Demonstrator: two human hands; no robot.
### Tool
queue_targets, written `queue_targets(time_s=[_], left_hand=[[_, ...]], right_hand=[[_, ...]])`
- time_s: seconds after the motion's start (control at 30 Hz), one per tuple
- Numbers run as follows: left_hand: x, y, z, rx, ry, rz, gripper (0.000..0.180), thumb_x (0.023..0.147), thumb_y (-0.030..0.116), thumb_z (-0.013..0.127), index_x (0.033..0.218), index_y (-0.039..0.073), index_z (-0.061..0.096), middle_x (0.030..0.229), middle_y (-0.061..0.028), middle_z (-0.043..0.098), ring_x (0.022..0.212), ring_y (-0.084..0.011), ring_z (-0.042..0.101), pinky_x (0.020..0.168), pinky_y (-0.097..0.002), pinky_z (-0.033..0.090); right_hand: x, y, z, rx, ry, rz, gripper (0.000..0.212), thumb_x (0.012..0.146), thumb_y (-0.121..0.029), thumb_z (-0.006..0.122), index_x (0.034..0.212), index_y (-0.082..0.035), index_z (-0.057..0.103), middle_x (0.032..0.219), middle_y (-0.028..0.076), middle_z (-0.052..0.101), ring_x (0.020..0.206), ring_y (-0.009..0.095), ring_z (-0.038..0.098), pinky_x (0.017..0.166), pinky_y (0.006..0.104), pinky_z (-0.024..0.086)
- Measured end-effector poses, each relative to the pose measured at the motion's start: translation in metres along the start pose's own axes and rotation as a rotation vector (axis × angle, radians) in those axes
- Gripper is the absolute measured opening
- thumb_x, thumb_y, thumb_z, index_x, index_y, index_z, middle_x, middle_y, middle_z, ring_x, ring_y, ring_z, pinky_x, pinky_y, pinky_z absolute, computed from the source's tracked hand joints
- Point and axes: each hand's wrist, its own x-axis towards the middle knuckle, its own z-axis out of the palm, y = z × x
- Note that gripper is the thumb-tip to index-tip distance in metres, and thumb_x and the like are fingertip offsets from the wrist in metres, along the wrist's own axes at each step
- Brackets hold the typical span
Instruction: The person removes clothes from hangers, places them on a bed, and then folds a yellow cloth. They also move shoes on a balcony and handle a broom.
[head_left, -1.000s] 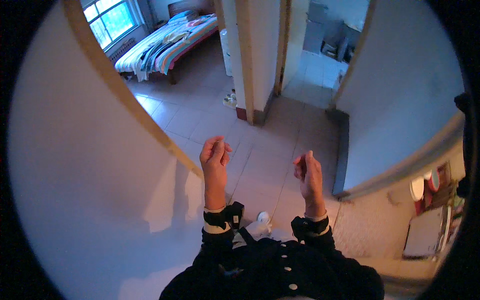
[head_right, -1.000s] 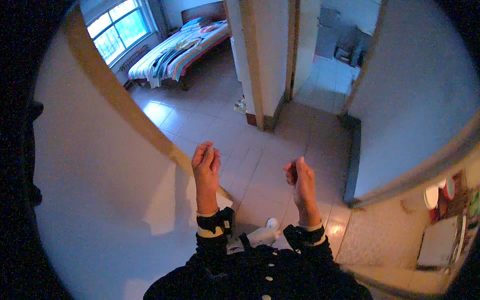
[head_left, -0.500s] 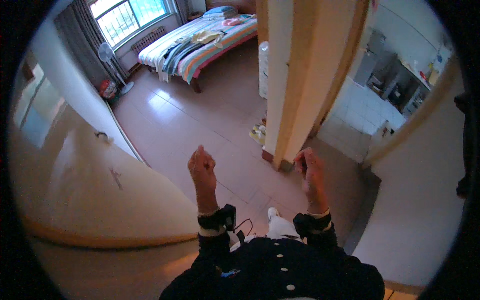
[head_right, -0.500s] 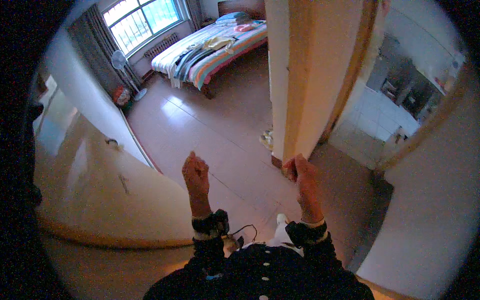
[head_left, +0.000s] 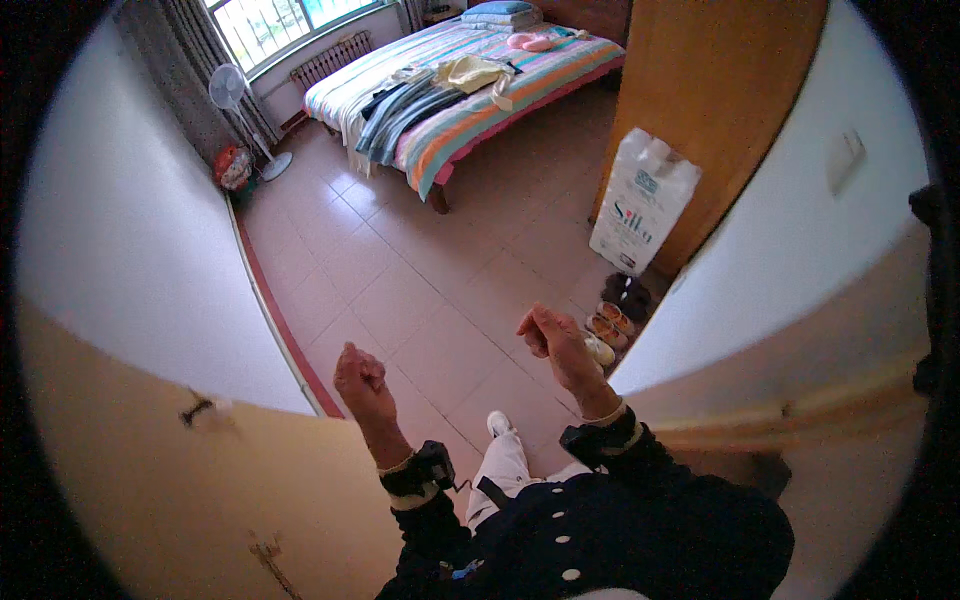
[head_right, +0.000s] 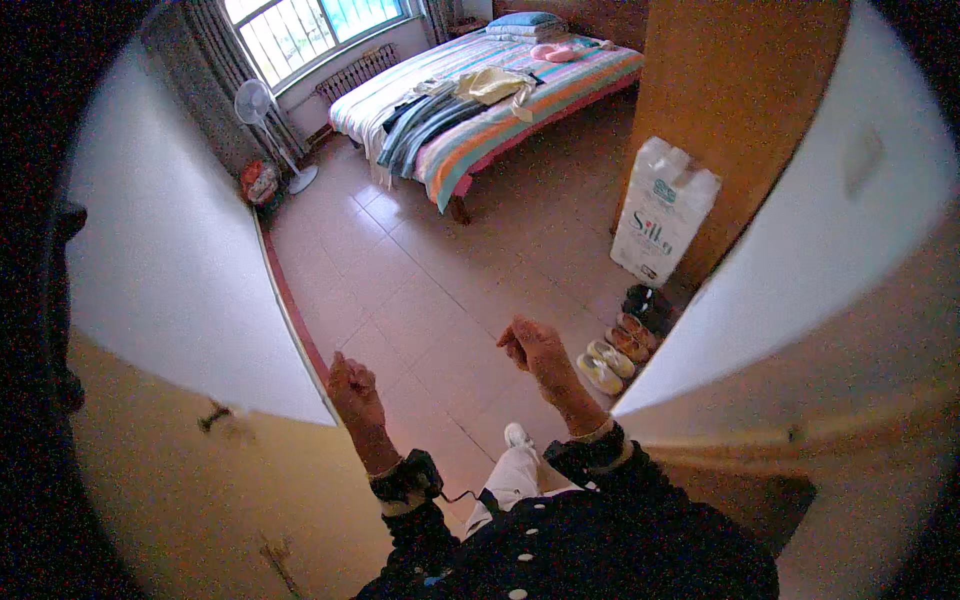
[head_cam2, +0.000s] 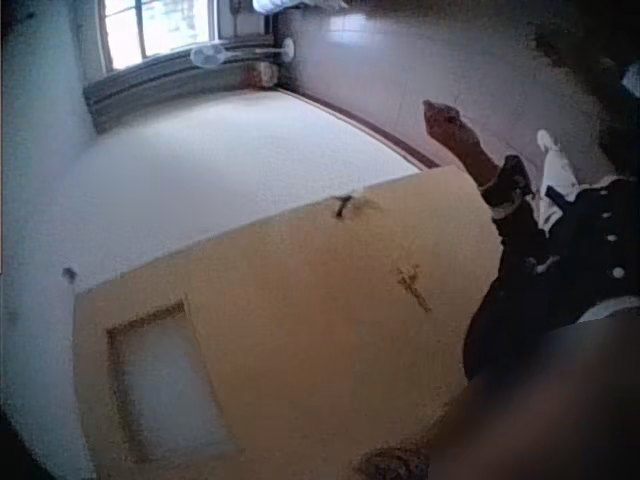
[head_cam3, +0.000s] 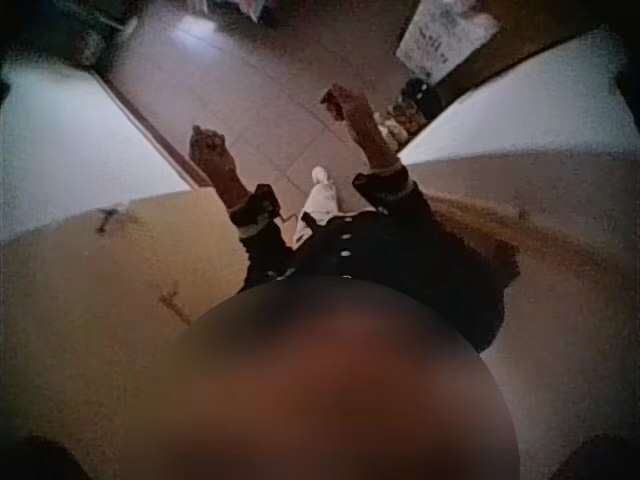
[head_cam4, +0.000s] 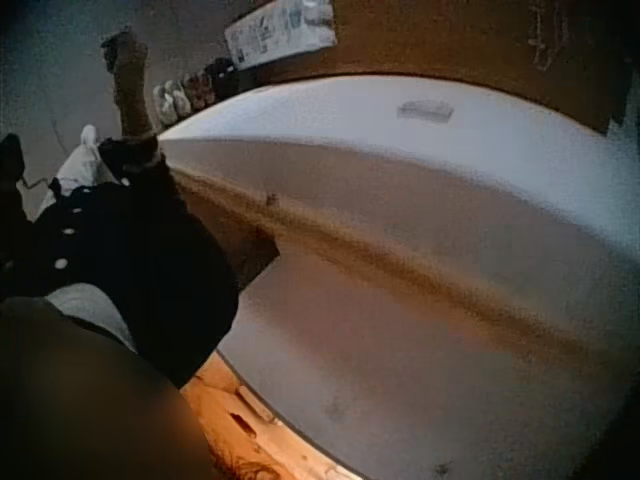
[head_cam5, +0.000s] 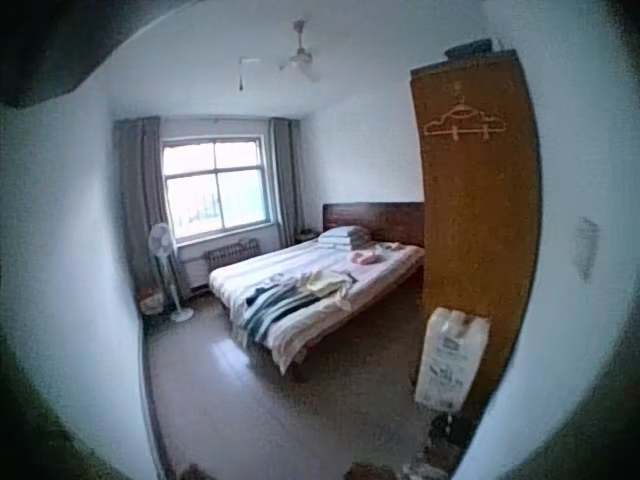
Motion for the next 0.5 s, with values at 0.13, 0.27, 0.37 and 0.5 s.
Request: queue_targets(time_s=[0.13, 0.27, 0.37, 0.5], left_hand=[[0.129, -0.039, 0.071, -0.005, -0.174, 0.029, 0.033, 0.089, 0.021, 0.054, 0.06, 0.012, 0.041, 0.052, 0.0007, 0.039, 0.044, -0.0063, 0.028, 0.04, -0.0211, 0.021], [0.248, -0.11, 0.138, 0.032, -0.214, -0.026, 0.035, 0.089, 0.023, 0.055, 0.058, 0.011, 0.041, 0.052, 0.0006, 0.04, 0.044, -0.0064, 0.029, 0.041, -0.0217, 0.021], [0.335, -0.165, 0.177, 0.06, -0.254, -0.053, 0.036, 0.088, 0.023, 0.056, 0.058, 0.011, 0.041, 0.052, 0.0006, 0.041, 0.044, -0.0067, 0.029, 0.041, -0.022, 0.021], [0.461, -0.204, 0.235, 0.021, -0.142, -0.044, 0.034, 0.089, 0.02, 0.054, 0.059, 0.012, 0.041, 0.053, 0.0004, 0.04, 0.045, -0.0068, 0.03, 0.043, -0.0215, 0.023]], right_hand=[[0.115, -0.047, -0.01, -0.096, 0.065, -0.092, 0.035, 0.094, -0.031, 0.041, 0.075, -0.007, 0.057, 0.059, -0.003, 0.041, 0.052, 0.006, 0.034, 0.047, 0.02, 0.027], [0.233, -0.069, -0.056, -0.134, 0.351, -0.094, 0.035, 0.093, -0.034, 0.042, 0.074, -0.008, 0.057, 0.059, -0.003, 0.043, 0.051, 0.005, 0.036, 0.046, 0.0199, 0.028], [0.335, -0.07, -0.1, -0.143, 0.374, -0.124, 0.036, 0.093, -0.035, 0.042, 0.073, -0.009, 0.057, 0.059, -0.003, 0.044, 0.051, 0.004, 0.037, 0.045, 0.0199, 0.028], [0.49, -0.102, -0.143, -0.099, 0.345, -0.144, 0.037, 0.093, -0.037, 0.042, 0.073, -0.01, 0.056, 0.058, -0.003, 0.044, 0.051, 0.004, 0.036, 0.044, 0.0191, 0.028]])
